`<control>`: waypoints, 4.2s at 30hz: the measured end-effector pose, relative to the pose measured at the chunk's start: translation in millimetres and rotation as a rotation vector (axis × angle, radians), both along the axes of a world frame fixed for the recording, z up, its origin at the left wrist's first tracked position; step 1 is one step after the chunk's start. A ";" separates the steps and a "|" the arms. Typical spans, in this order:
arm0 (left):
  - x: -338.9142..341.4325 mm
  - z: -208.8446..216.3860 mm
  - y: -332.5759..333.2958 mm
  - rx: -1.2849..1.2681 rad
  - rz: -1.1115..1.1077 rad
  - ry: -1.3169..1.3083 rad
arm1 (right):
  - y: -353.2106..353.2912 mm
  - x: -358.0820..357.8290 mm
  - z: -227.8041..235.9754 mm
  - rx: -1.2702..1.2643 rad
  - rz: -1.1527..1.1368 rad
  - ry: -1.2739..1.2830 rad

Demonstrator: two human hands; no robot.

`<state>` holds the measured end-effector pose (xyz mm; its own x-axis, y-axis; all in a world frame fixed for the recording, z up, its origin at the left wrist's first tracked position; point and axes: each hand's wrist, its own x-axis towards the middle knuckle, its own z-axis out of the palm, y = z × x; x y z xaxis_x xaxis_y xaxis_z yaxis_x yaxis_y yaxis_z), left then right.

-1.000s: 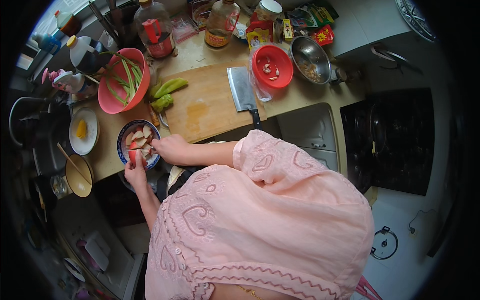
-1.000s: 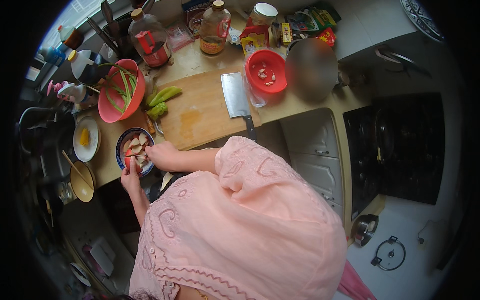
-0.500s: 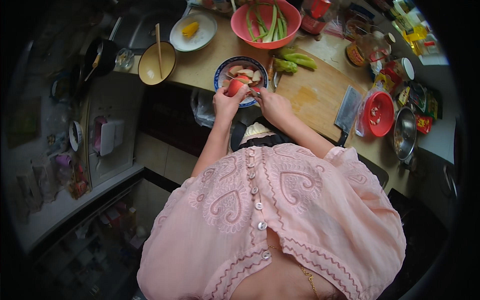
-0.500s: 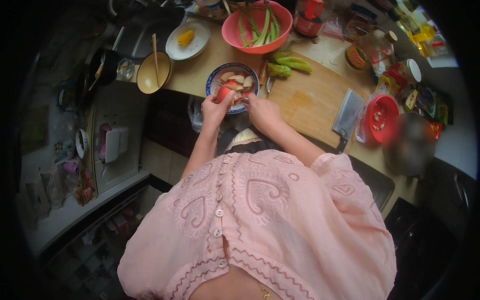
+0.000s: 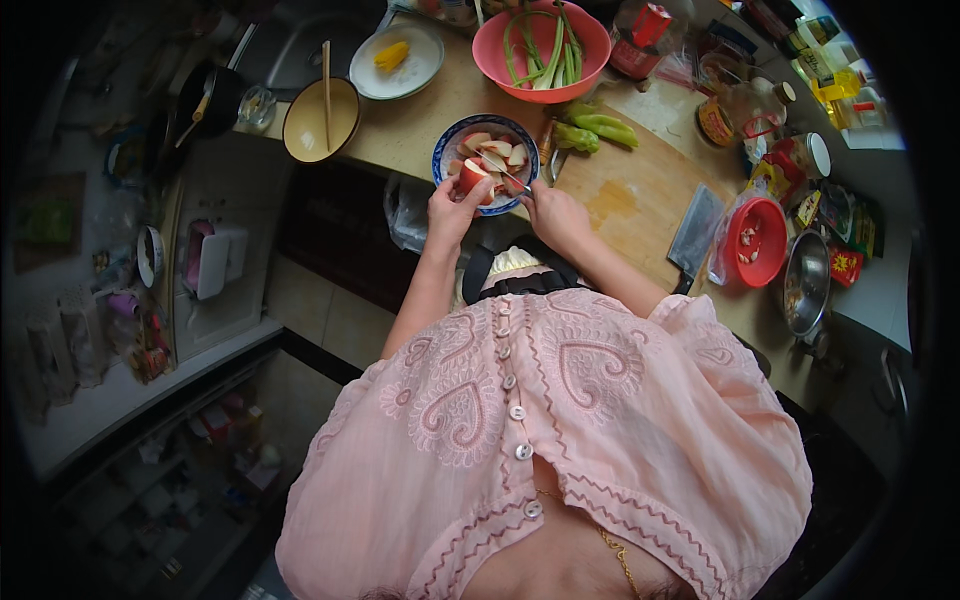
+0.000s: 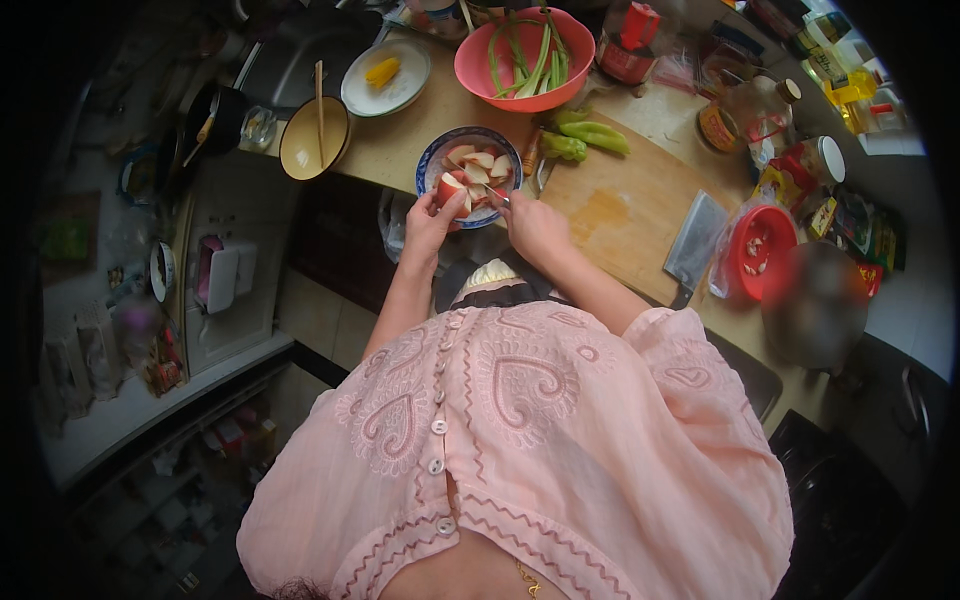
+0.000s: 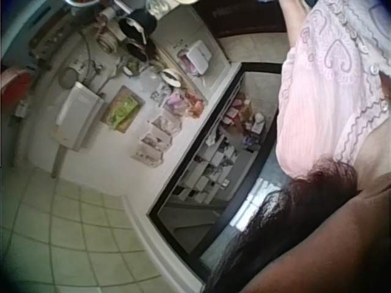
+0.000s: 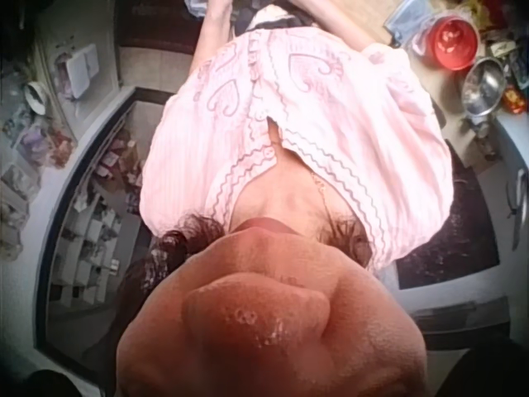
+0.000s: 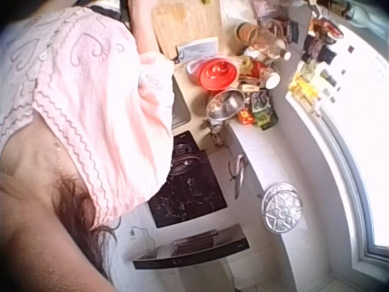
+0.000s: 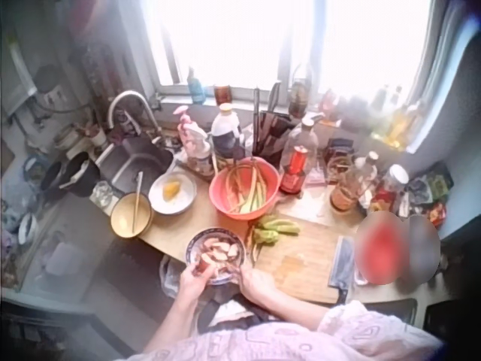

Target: The person holds a red apple and uses a small knife to slice it into pieces over a blue and white patterned bowl. The apple slices are placed directly into the bowl as they are cut.

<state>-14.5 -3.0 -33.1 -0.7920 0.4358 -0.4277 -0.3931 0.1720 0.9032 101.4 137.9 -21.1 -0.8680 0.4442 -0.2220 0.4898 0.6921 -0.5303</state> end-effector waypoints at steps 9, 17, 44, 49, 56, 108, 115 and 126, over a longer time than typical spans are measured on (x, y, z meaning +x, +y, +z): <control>-2.5 7.6 -9.9 0.470 -0.131 -0.274 | 2.2 2.7 13.8 -0.165 0.090 0.163; -3.5 19.5 -5.4 0.643 -0.102 -0.352 | 5.9 1.1 24.5 -0.119 0.130 0.185; -2.6 30.1 -9.6 0.261 -0.052 -0.029 | 4.9 -1.7 31.0 -0.022 0.191 0.315; -1.1 24.4 -9.3 0.194 0.016 -0.012 | 1.1 -4.8 31.9 -0.010 0.186 0.264; -1.9 14.1 -7.6 0.298 -0.030 -0.083 | 0.0 -7.6 30.9 0.001 0.181 0.295; 1.4 -24.3 4.5 0.027 0.107 0.283 | -7.0 -5.2 24.4 0.048 0.146 0.184; 1.6 -24.6 6.5 0.000 0.114 0.257 | -5.1 -6.3 24.4 0.046 0.141 0.166; 12.3 -9.3 13.6 0.015 0.122 0.215 | -6.4 -6.9 18.6 0.028 0.118 0.164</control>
